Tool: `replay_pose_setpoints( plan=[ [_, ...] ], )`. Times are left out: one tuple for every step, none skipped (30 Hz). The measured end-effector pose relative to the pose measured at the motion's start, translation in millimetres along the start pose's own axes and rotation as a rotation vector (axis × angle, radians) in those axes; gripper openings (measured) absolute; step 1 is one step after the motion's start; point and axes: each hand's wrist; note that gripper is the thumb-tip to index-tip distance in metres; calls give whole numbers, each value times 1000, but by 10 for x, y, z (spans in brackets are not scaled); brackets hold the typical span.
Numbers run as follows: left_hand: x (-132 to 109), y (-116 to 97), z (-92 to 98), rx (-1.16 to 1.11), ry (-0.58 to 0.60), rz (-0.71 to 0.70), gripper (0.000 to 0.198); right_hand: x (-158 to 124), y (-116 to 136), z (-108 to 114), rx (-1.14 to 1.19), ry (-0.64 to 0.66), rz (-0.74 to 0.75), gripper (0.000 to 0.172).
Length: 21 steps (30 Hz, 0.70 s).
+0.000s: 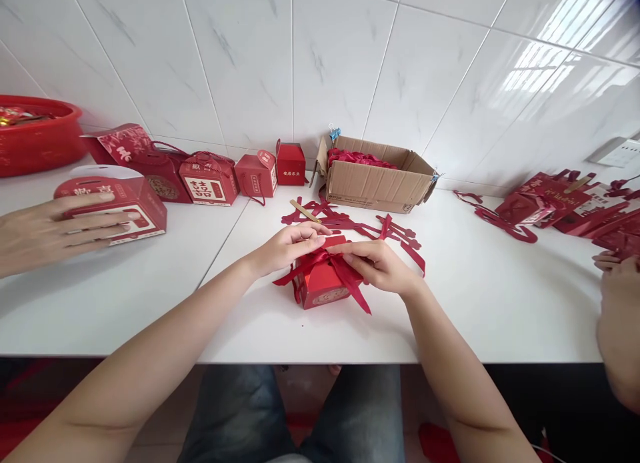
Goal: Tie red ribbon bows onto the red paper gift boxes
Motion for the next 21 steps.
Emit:
replay_pose_setpoints(
  plan=[
    [2,0,3,-34,0,19,44,-5,5,-2,-44,13,27,37],
    [6,-1,7,-68,0,33,45,-9,15,-5,-95,26,51,41],
    [10,-4,12,-93,3,41,46,-12,28,-10,-152,39,72,44],
    [14,-6,18,-109,7,40,46,-15,44,-15,-209,50,87,47],
    [16,-9,23,-115,6,33,45,-16,60,-21,-260,59,95,48],
    [18,-12,29,-112,2,18,43,-16,75,-27,-300,67,99,48],
    [17,-14,34,-102,-3,1,41,-16,87,-33,-328,74,102,48],
    [15,-16,38,-88,-4,-12,39,-15,95,-38,-343,78,104,48],
    [12,-17,40,-71,-2,-20,37,-13,98,-42,-345,79,105,47],
    [9,-16,42,-52,-2,-23,36,-12,97,-44,-334,75,106,47],
    [6,-15,41,-32,-3,-23,37,-12,91,-46,-312,68,108,47],
    [4,-12,40,-12,-9,-25,37,-11,82,-46,-281,61,111,47],
    [3,-9,37,7,-20,-30,37,-11,72,-45,-245,54,115,47],
    [4,-4,34,25,-31,-37,36,-12,62,-43,-213,50,122,48],
    [6,2,32,41,-41,-48,35,-12,54,-40,-193,52,127,48],
    [9,9,31,56,-45,-58,34,-13,50,-36,-189,57,131,48],
    [13,16,31,71,-49,-67,32,-14,49,-31,-201,66,133,48],
    [17,23,32,88,-53,-73,31,-15,52,-26,-224,77,136,48],
    [20,30,34,107,-58,-79,30,-16,59,-22,-246,87,139,48],
    [23,36,37,126,-62,-82,30,-17,68,-18,-258,96,142,48],
    [26,41,40,140,-64,-86,30,-18,79,-16,-253,101,140,47]
  ],
)
Point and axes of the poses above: each hand's wrist, its own x-axis towards the middle knuckle, its own z-axis out of the back of the hand, y = z × x, and after that the axes turned 7 degrees about -y, right-handed
